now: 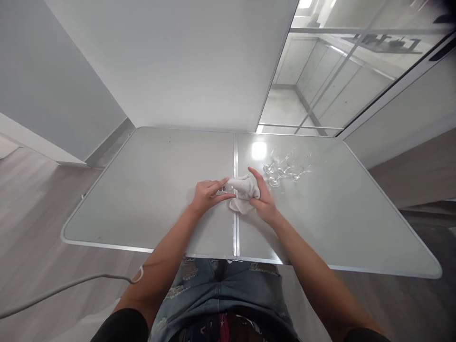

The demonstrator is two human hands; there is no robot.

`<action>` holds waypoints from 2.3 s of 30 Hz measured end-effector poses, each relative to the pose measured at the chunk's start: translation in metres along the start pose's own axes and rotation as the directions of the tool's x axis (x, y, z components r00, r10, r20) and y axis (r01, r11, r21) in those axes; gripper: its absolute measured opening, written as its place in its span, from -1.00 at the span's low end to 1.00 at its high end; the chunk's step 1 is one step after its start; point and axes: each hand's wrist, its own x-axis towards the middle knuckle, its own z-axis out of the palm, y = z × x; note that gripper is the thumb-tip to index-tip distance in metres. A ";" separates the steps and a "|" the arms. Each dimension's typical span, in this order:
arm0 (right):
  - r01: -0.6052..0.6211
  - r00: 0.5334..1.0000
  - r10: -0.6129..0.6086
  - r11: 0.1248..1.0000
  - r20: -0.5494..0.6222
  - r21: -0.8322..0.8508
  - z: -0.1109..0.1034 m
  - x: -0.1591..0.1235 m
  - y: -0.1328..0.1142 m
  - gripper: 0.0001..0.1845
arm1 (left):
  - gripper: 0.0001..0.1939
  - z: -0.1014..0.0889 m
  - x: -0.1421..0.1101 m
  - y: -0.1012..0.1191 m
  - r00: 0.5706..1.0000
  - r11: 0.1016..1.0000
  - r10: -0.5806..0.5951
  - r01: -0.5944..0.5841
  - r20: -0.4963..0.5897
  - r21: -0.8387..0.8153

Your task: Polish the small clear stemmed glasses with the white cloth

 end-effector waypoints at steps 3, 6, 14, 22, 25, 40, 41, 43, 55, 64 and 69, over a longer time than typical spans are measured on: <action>0.034 0.998 -0.026 0.989 0.054 -0.146 0.010 0.000 0.003 -0.12 | -0.47 0.001 -0.002 -0.002 0.997 0.998 -0.054 0.052 0.063 0.036; -0.059 0.989 0.067 0.996 0.130 -0.062 0.012 0.003 0.001 -0.08 | -0.49 0.000 -0.004 -0.005 0.988 0.996 -0.092 0.088 0.127 0.034; -0.175 0.938 0.307 0.817 -0.158 0.549 -0.009 0.006 0.000 -0.26 | -0.48 0.003 0.003 0.005 0.984 0.954 -0.161 0.175 0.079 -0.244; -0.119 0.885 0.417 0.630 -0.205 0.767 0.003 0.009 0.007 -0.40 | -0.58 0.001 0.007 0.010 0.866 0.727 -0.450 0.498 0.219 -0.473; -0.223 0.918 0.397 0.520 -0.002 0.824 0.007 0.006 0.003 -0.58 | -0.57 0.005 0.014 0.018 0.753 0.550 -0.360 0.648 0.551 -0.527; -0.093 0.979 0.176 0.838 -0.105 0.538 0.027 0.004 0.003 -0.26 | -0.37 0.001 0.019 0.034 0.542 -0.071 -0.176 0.826 0.822 -0.560; -0.065 0.976 0.161 0.858 -0.147 0.509 0.029 0.004 0.005 -0.20 | -0.36 0.001 0.019 0.035 0.540 -0.054 -0.166 0.831 0.825 -0.554; -0.021 0.968 0.137 0.879 -0.210 0.476 0.031 0.005 0.008 -0.10 | -0.35 0.002 0.019 0.037 0.536 -0.022 -0.138 0.839 0.833 -0.543; -0.073 0.917 0.337 0.669 -0.214 0.739 0.040 0.014 -0.004 -0.36 | -0.61 0.021 0.015 0.054 0.779 0.695 -0.360 0.591 0.513 -0.410; -0.205 0.950 0.313 0.641 -0.008 0.740 0.017 0.031 -0.007 -0.53 | -0.47 0.021 0.014 0.038 0.663 0.250 -0.546 0.713 0.513 -0.656; -0.209 0.977 0.182 0.752 0.107 0.625 0.010 0.030 -0.004 -0.02 | -0.41 0.012 0.018 0.034 0.603 -0.023 -0.455 0.727 0.655 -0.686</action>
